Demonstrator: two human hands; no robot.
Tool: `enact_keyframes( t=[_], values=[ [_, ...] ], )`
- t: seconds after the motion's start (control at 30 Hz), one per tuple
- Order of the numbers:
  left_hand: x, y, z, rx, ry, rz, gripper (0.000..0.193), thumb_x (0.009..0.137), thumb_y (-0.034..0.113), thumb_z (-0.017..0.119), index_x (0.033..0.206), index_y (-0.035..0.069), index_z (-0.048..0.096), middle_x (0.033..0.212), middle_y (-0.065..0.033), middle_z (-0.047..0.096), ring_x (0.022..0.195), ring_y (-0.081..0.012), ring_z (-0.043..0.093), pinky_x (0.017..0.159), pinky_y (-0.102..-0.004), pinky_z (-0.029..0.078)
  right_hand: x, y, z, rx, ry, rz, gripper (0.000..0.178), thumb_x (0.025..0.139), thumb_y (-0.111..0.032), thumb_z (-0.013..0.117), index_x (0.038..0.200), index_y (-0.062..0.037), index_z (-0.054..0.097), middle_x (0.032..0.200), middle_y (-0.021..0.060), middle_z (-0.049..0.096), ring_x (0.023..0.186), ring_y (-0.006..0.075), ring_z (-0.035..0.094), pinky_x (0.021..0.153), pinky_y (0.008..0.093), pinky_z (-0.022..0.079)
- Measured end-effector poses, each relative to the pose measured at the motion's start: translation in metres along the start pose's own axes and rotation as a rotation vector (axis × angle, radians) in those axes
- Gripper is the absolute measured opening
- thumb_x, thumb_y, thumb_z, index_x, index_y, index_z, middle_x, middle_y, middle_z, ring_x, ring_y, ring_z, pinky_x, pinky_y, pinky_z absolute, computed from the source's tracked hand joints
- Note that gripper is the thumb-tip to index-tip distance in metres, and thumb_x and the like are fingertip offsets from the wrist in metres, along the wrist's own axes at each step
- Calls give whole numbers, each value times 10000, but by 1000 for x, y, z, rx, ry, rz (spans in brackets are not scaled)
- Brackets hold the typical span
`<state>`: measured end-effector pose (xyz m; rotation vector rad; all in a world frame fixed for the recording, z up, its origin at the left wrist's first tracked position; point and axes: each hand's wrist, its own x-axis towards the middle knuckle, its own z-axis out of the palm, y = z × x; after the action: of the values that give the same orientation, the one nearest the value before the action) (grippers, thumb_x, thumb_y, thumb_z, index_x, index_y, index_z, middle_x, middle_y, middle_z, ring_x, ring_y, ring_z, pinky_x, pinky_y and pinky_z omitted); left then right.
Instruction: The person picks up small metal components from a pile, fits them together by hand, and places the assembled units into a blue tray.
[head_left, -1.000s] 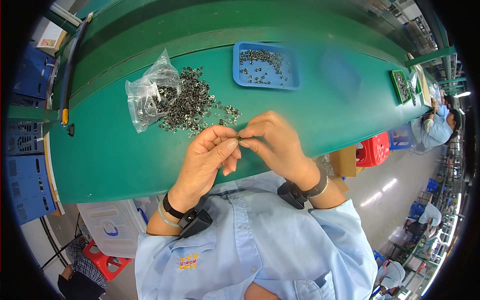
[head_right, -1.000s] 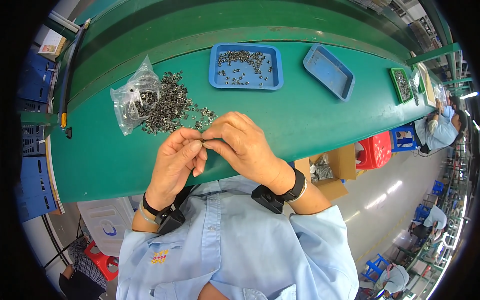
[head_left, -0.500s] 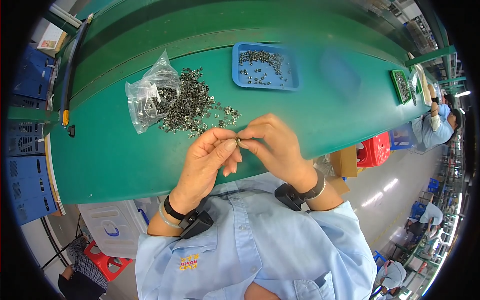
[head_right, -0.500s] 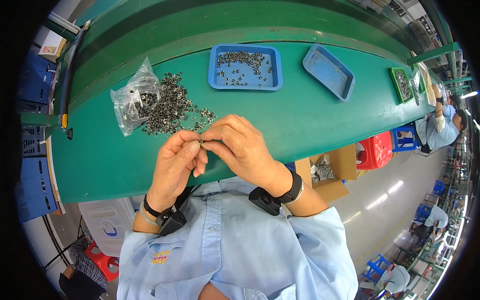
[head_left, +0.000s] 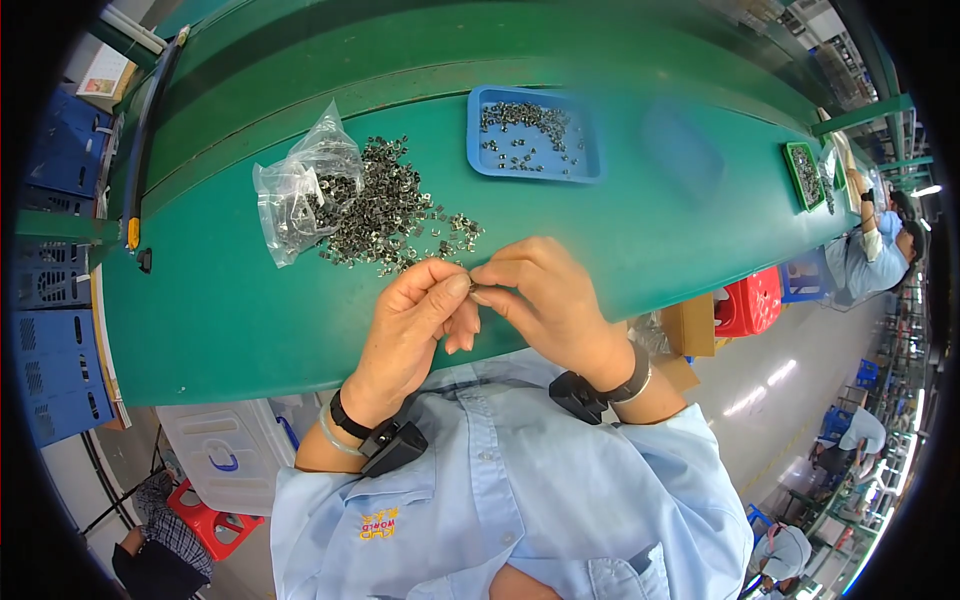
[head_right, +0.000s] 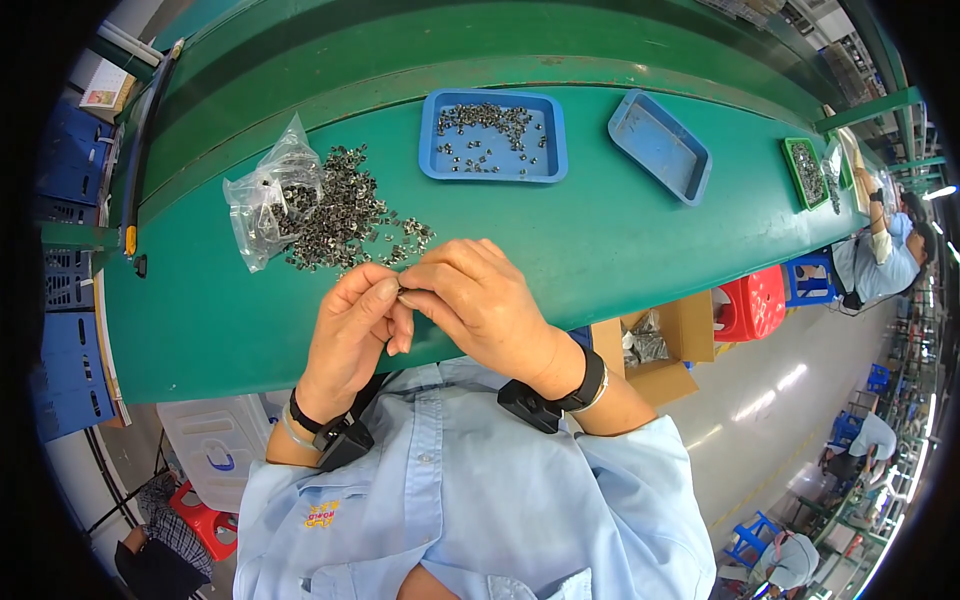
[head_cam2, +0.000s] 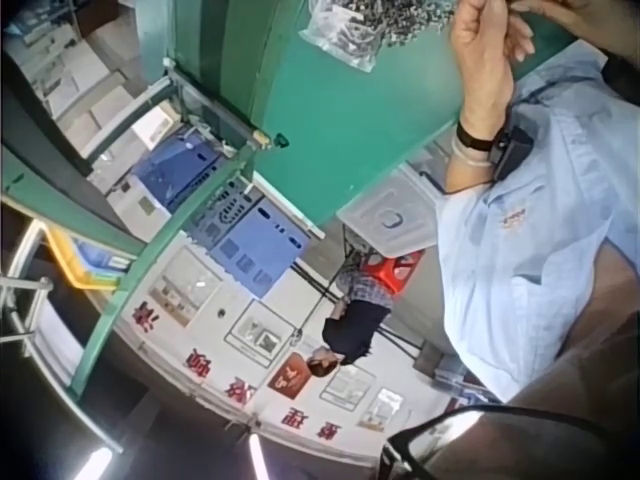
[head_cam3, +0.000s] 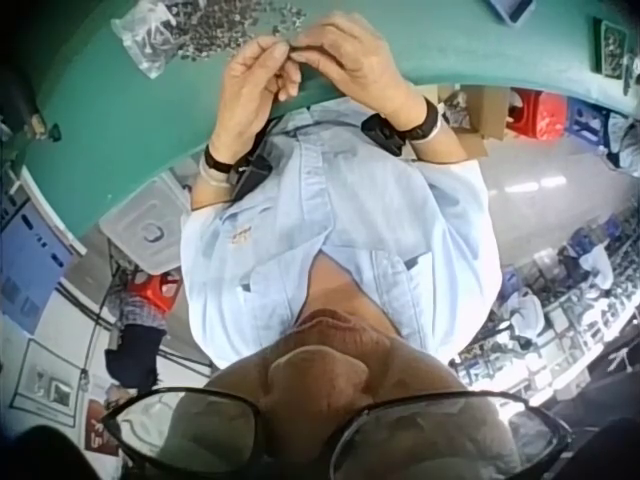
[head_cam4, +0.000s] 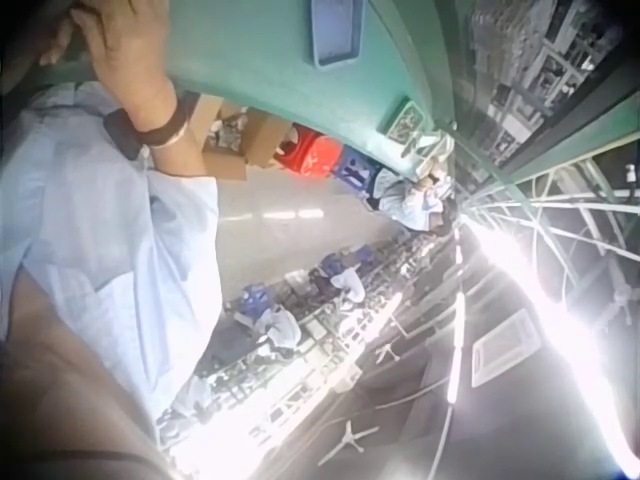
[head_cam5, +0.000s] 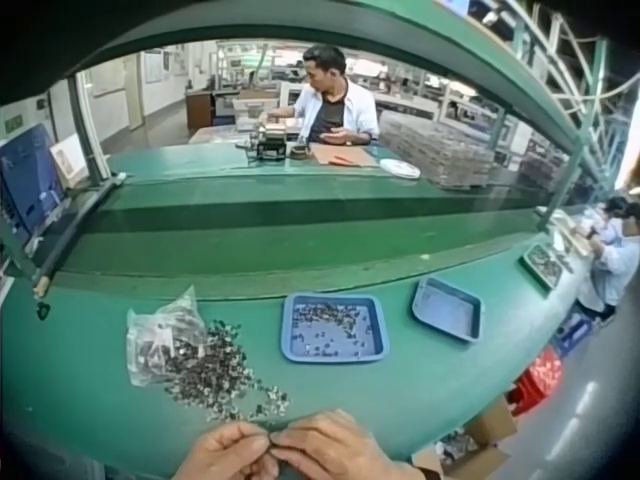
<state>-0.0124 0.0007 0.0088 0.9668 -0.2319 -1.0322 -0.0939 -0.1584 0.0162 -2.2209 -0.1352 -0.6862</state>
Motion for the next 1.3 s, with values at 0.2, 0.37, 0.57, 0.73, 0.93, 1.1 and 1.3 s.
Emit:
enact_keyframes(
  t=[0.2, 0.37, 0.57, 0.73, 0.93, 1.1, 1.3],
  values=[
    [0, -3, 1, 92, 37, 37, 173, 962, 203, 513, 929, 39, 558, 731, -40, 607, 574, -78, 537, 498, -202, 399, 0, 1, -2, -55, -22, -15, 163, 746, -86, 702, 889, -76, 623, 842, 18, 591, 763, 201, 581, 650, 331, 412],
    [1, -2, 0, 17, 28, 6, 175, 963, 205, 510, 931, 41, 560, 745, -40, 610, 585, -75, 537, 503, -203, 401, 2, 0, 1, -33, 22, -12, 160, 747, -80, 700, 884, -78, 618, 845, 14, 596, 766, 198, 585, 657, 328, 421],
    [3, -3, -1, 7, -2, 12, 176, 965, 206, 506, 939, 39, 557, 763, -43, 612, 594, -79, 540, 508, -209, 407, 2, 2, 3, 68, 15, 44, 190, 740, -19, 709, 889, -69, 603, 828, 52, 619, 753, 222, 597, 637, 318, 475],
    [5, -2, 2, -43, 1, 0, 179, 965, 213, 509, 956, 39, 550, 781, -46, 612, 594, -85, 539, 508, -210, 412, 1, 4, 4, 61, 40, 69, 186, 745, -10, 705, 892, -65, 605, 819, 59, 624, 739, 215, 603, 628, 312, 479],
    [8, -4, 0, -52, -15, 7, 191, 965, 227, 510, 974, 38, 540, 787, -49, 607, 598, -92, 539, 506, -215, 413, 1, 2, 5, 75, 45, 87, 170, 751, -11, 700, 887, -58, 610, 818, 63, 625, 742, 213, 604, 626, 313, 480],
    [8, -4, 1, -87, -39, 26, 180, 966, 217, 508, 975, 39, 533, 783, -53, 602, 602, -101, 541, 502, -221, 412, 0, 1, 3, 85, 34, 102, 155, 758, -16, 695, 884, -55, 614, 818, 64, 625, 738, 215, 604, 622, 312, 479],
    [7, -5, 4, -108, -46, 48, 163, 965, 202, 509, 972, 41, 529, 768, -54, 595, 602, -105, 540, 500, -224, 410, -3, 0, 5, 84, 64, 86, 147, 762, -19, 692, 883, -57, 617, 819, 64, 625, 737, 215, 604, 623, 312, 479]
  ],
)
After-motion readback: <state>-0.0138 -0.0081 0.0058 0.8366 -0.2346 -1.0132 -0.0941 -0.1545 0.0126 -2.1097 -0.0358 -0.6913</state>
